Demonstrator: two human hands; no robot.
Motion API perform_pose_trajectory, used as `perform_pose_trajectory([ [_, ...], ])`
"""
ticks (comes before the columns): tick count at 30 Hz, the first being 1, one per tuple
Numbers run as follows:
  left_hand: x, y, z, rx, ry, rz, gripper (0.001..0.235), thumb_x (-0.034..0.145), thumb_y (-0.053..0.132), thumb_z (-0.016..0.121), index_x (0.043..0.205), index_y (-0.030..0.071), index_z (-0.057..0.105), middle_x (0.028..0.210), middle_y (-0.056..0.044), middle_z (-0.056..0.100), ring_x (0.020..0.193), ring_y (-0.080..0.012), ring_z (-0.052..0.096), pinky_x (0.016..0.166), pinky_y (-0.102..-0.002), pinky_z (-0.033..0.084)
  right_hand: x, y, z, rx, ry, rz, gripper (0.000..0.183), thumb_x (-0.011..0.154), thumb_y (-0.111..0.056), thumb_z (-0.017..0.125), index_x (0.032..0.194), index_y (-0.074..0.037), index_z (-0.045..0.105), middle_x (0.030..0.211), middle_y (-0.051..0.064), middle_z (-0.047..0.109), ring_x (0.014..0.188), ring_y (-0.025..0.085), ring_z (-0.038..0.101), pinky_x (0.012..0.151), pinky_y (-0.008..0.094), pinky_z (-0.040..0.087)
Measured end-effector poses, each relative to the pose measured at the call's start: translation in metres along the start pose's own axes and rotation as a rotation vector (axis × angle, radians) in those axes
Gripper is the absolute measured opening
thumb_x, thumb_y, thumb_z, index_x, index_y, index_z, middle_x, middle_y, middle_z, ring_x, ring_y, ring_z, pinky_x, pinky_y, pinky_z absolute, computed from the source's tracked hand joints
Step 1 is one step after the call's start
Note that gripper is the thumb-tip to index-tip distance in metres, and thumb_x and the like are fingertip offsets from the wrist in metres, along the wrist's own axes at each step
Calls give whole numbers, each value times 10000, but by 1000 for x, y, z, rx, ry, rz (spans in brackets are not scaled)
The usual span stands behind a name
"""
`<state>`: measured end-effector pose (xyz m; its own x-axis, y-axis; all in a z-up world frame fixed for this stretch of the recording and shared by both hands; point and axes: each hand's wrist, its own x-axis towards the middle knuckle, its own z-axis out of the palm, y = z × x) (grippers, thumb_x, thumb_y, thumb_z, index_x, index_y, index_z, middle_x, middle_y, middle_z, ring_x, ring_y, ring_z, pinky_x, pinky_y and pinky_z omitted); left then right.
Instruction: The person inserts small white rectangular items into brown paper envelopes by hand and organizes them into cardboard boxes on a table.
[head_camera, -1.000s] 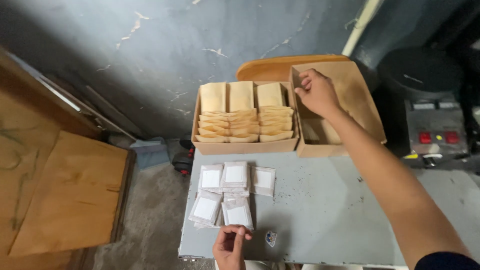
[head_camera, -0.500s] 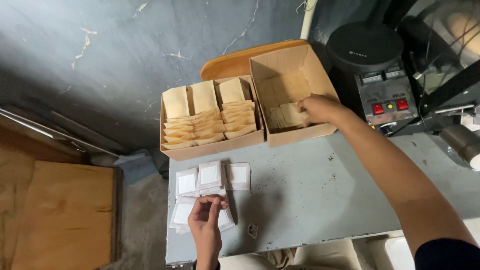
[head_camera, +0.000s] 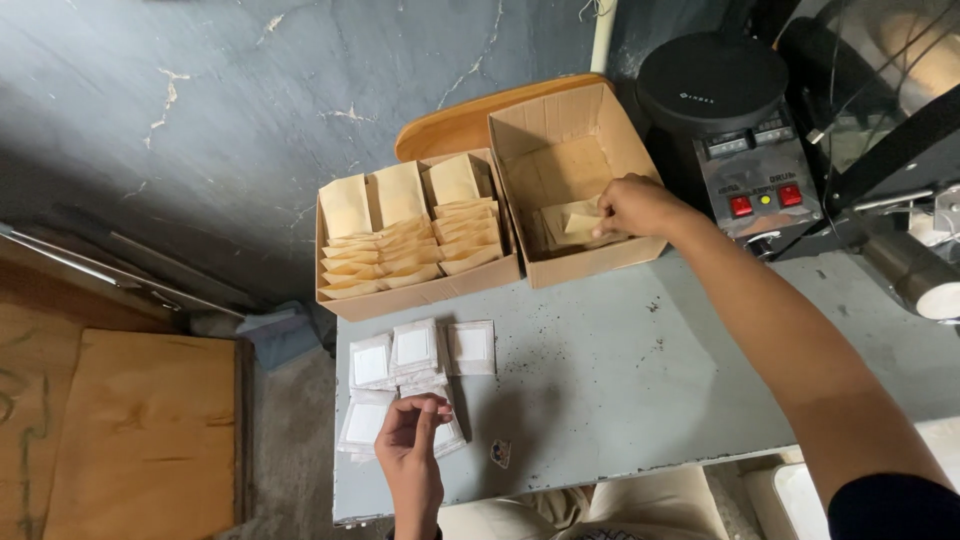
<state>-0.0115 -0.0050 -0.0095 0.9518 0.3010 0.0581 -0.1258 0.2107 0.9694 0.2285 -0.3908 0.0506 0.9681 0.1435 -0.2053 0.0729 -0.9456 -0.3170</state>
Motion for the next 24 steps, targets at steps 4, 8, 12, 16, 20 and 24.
perform_pose_trajectory([
  [4, 2, 3, 5, 33, -36, 29, 118, 936, 117, 698, 908, 4, 678, 800, -136, 733, 760, -191, 674, 767, -299, 544, -1, 11, 7, 108, 203, -72, 229, 916, -144, 695, 1138, -105, 733, 1044, 149, 775, 960, 324, 718, 803, 408, 531],
  [8, 4, 12, 20, 21, -87, 12, 107, 931, 106, 700, 888, 8, 693, 793, -125, 749, 746, -185, 686, 723, -314, 574, -48, -30, 10, 241, 544, -258, 101, 930, -168, 687, 953, -139, 593, 767, 30, 711, 662, 212, 633, 578, 374, 428],
  [12, 4, 28, 47, -55, -231, 11, 58, 939, 43, 677, 885, 25, 682, 802, -117, 723, 784, -177, 672, 731, -318, 566, -97, -81, 44, 227, 767, -513, 43, 907, -151, 684, 931, -159, 649, 799, -58, 739, 530, 164, 646, 539, 354, 489],
  [16, 2, 48, 67, -1, -354, 56, 160, 958, 216, 669, 914, 64, 685, 896, -103, 719, 820, -173, 685, 671, -315, 591, -134, -121, 67, 133, 764, -817, 368, 661, 121, 598, 974, -72, 617, 1213, 60, 759, 1010, 224, 764, 845, 374, 618],
  [20, 3, 39, 70, -47, -373, -20, 181, 942, 220, 701, 935, 41, 676, 849, -92, 717, 816, -171, 686, 691, -311, 598, -153, -142, 70, 107, 805, -929, 234, 839, 111, 476, 949, -22, 635, 1268, 118, 708, 1154, 273, 717, 1015, 416, 585],
  [24, 4, 25, 66, -106, -344, -108, 139, 937, 158, 705, 930, 21, 683, 819, -112, 716, 757, -175, 668, 667, -321, 623, -156, -141, 75, 77, 789, -928, 161, 897, 81, 482, 918, -36, 590, 1268, 116, 707, 1133, 271, 725, 993, 388, 587],
])
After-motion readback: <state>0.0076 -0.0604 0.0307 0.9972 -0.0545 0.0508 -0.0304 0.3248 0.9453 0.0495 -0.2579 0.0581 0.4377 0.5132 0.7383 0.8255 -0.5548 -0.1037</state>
